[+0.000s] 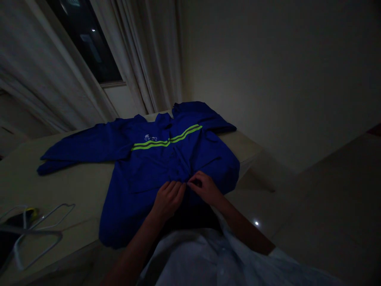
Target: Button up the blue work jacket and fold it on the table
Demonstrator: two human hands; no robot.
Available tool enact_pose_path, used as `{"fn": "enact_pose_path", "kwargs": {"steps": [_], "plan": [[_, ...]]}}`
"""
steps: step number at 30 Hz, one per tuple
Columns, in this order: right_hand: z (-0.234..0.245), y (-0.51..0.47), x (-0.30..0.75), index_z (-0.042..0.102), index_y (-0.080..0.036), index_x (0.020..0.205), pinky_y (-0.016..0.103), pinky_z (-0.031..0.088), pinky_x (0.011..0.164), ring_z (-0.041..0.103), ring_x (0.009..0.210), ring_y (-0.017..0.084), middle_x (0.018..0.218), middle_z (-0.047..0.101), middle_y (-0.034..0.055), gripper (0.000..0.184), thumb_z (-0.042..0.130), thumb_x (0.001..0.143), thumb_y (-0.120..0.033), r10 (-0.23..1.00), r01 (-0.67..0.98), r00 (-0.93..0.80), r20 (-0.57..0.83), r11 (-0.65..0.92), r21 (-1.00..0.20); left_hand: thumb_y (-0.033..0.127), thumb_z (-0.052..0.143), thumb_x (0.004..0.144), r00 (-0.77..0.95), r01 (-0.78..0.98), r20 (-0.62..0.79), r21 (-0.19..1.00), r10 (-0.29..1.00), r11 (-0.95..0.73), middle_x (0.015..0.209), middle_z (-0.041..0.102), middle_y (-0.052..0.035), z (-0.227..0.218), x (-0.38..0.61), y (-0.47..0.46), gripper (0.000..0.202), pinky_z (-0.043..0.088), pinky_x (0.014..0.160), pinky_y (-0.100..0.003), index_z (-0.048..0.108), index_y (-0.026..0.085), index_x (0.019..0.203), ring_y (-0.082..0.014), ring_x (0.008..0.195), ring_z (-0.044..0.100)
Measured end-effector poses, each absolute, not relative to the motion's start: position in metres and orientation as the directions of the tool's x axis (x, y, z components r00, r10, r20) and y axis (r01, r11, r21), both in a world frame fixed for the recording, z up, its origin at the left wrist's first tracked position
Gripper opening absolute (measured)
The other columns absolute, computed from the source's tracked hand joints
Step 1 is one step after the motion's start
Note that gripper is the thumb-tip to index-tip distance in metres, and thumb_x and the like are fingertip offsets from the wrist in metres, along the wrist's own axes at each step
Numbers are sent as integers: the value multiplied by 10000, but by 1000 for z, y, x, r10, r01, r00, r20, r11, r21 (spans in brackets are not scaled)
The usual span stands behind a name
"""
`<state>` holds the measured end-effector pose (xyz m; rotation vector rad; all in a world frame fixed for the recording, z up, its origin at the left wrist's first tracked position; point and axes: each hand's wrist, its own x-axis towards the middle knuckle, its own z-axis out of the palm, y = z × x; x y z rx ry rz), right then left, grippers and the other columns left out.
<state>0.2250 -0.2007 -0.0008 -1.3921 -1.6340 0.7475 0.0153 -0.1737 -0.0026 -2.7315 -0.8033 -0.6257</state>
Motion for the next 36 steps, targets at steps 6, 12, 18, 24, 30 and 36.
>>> {"fn": "enact_pose_path", "kwargs": {"steps": [6, 12, 18, 24, 30, 36], "plan": [[-1, -199, 226, 756, -194, 910, 254, 451, 653, 539, 690, 111, 882, 596, 2, 78, 734, 916, -268, 974, 442, -61, 217, 222, -869, 95, 542, 976, 746, 617, 362, -57, 559, -785, 1047, 678, -83, -1, 16, -173, 350, 455, 796, -385, 601, 193, 1307, -244, 958, 623], [3, -201, 223, 769, -207, 899, 271, 465, 659, 562, 690, 126, 858, 613, 11, 95, 727, 937, -283, 963, 519, -21, 268, 239, -821, 109, 563, 985, 738, 641, 368, -121, 566, -757, 1034, 693, -75, 3, 20, -173, 232, 452, 775, -393, 658, 191, 1179, -242, 919, 611], [10, -206, 217, 766, -217, 887, 301, 500, 752, 610, 769, 153, 871, 623, 24, 114, 694, 964, -260, 945, 606, -6, 328, 265, -750, 75, 568, 974, 665, 701, 418, -64, 619, -711, 967, 696, -63, 5, 25, -174, 228, 457, 771, -398, 677, 182, 1144, -251, 889, 619], [10, -206, 216, 767, -220, 910, 308, 512, 762, 617, 764, 157, 877, 623, 25, 83, 707, 954, -255, 944, 615, 0, 331, 261, -744, 74, 555, 982, 591, 744, 444, 22, 673, -668, 962, 699, -60, -1, 27, -177, 242, 479, 765, -392, 679, 188, 1155, -248, 895, 632], [8, -208, 215, 763, -200, 927, 298, 493, 741, 588, 734, 143, 898, 626, 21, 28, 750, 913, -220, 960, 618, -6, 280, 224, -754, 48, 541, 973, 603, 717, 444, 63, 663, -694, 986, 706, -63, -11, 26, -178, 262, 496, 805, -373, 673, 189, 1150, -235, 905, 634], [4, -206, 213, 789, -210, 1029, 270, 468, 683, 567, 704, 125, 923, 621, 19, 124, 714, 930, -216, 965, 521, -11, 262, 229, -822, 73, 559, 978, 622, 683, 501, 28, 602, -730, 928, 690, -48, -13, 22, -177, 233, 469, 742, -364, 677, 202, 1132, -217, 844, 614]]}}
